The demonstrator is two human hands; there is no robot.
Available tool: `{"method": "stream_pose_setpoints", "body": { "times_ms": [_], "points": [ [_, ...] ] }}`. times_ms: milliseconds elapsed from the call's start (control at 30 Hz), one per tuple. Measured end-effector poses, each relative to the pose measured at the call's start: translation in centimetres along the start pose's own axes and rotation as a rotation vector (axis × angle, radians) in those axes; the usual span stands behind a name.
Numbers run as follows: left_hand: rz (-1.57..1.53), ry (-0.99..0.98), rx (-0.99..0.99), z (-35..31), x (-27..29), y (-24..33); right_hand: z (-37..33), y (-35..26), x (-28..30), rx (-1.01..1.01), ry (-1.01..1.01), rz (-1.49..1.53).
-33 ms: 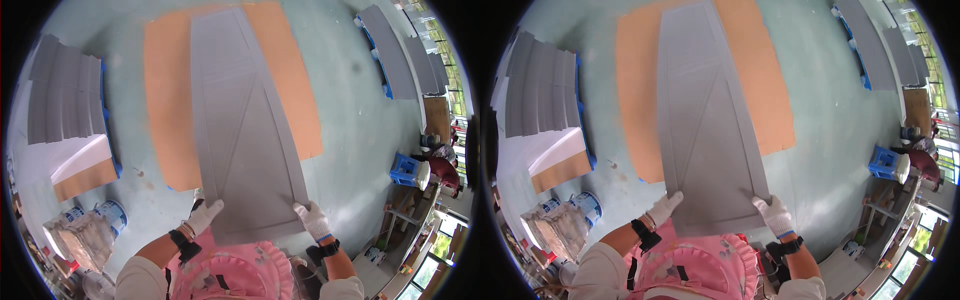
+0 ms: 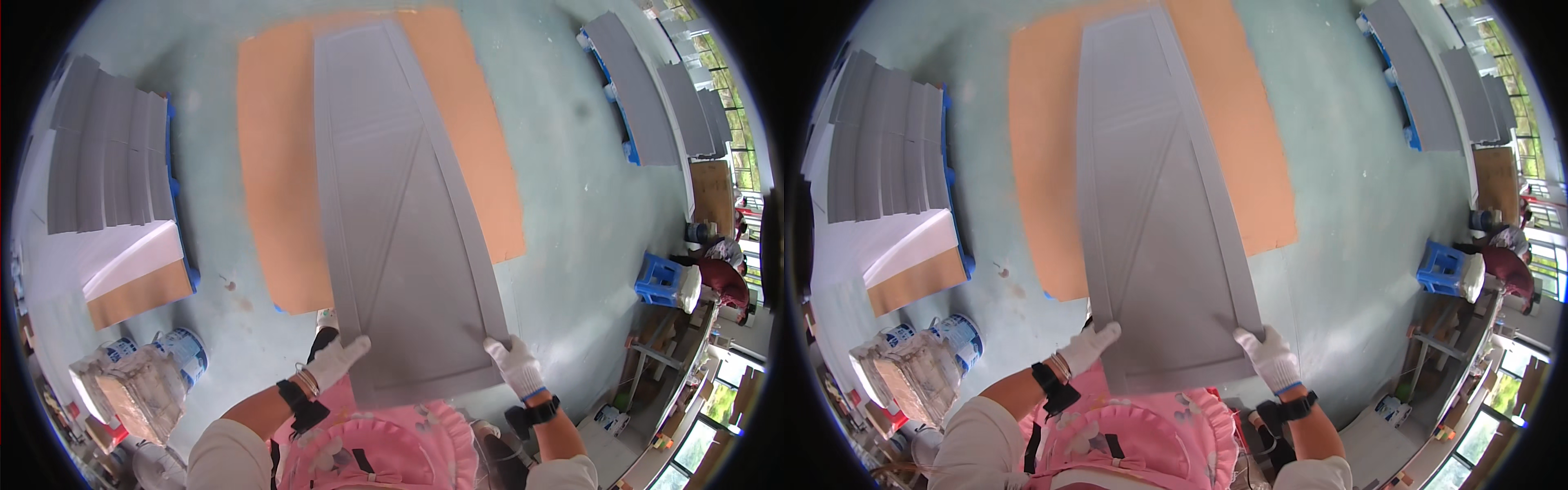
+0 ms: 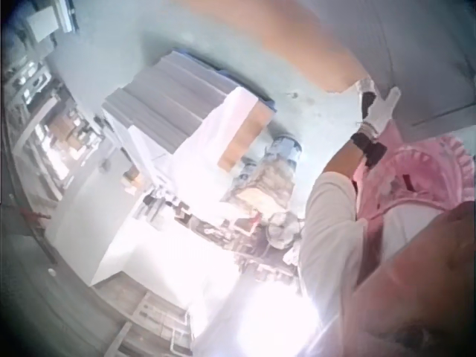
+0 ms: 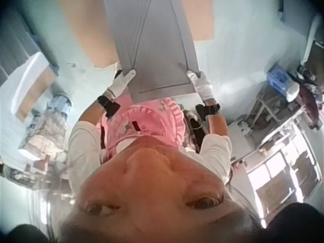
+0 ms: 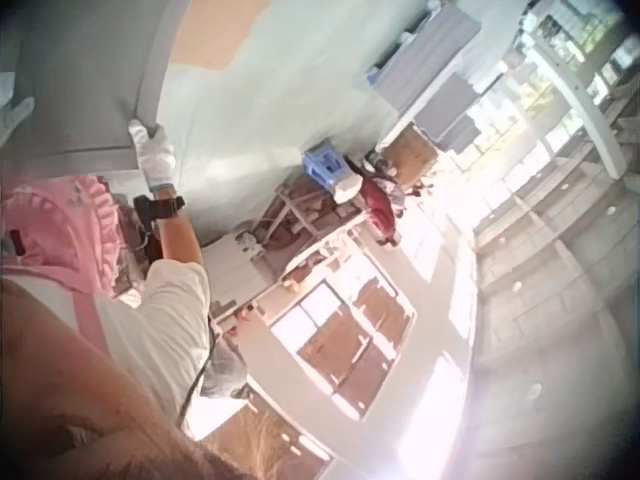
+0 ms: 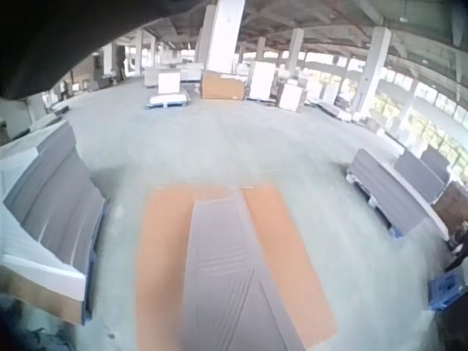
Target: The recorder organizes and inspects grey furniture panels, cleaning surface imperfections with a cloth and a scraper tool.
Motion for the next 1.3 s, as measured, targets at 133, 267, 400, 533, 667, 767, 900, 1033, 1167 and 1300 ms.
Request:
{"method": "stream_pose_setpoints", "body": {
  "times_ms": [133,267,400,533,667,767,900,1033,1167,1300],
  "points": [
    [-0.466,-0.562,0.016,-1.6,-3.3,-1.2,-5.0,5.3,3.3,0.042,0.02,-0.111],
    [-1.052,-0.871,-0.069,-1.0,-4.0,3.6,-11.1,6.1,7.1,-0.009,-0.01,-0.176],
    [-0.92,-0.686,-0.154,2.8,-3.0,7.5,-18.0,8.7,10.1,-0.086,0.042,-0.292],
    [-1.049,-0.497,-0.006,3.2,-3.6,10.9,-26.8,8.9,12.9,0.108,0.161,-0.246],
    [-0.855,-0.061,0.081,5.9,-4.8,11.6,-34.8,6.6,14.7,0.057,0.203,-0.193],
    [-0.645,0.073,0.105,7.5,-5.1,10.6,-37.2,8.9,13.2,0.083,0.183,-0.286],
    [-0.4,0.155,0.155,7.7,-5.6,9.1,-37.9,8.4,11.7,-0.102,-0.013,-0.135],
    [-0.267,0.167,0.175,7.9,-5.3,8.5,-30.5,6.4,11.3,-0.158,-0.089,-0.159],
    [-0.181,0.155,0.18,8.2,-4.7,8.1,-20.1,3.0,11.2,-0.224,-0.28,-0.081],
    [-0.142,0.126,0.171,7.4,-4.7,7.9,-20.0,3.1,8.9,-0.196,-0.118,-0.222]
  ]
}}
Point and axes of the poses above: each hand's wrist, its own z-axis towards the middle knuckle, its own x-axis out of the back of the hand, y = z × x, the point moved 1 cm from there along z, towards the middle knuckle, and after that the axes turned 12 degrees about x, right-handed, at the moved point
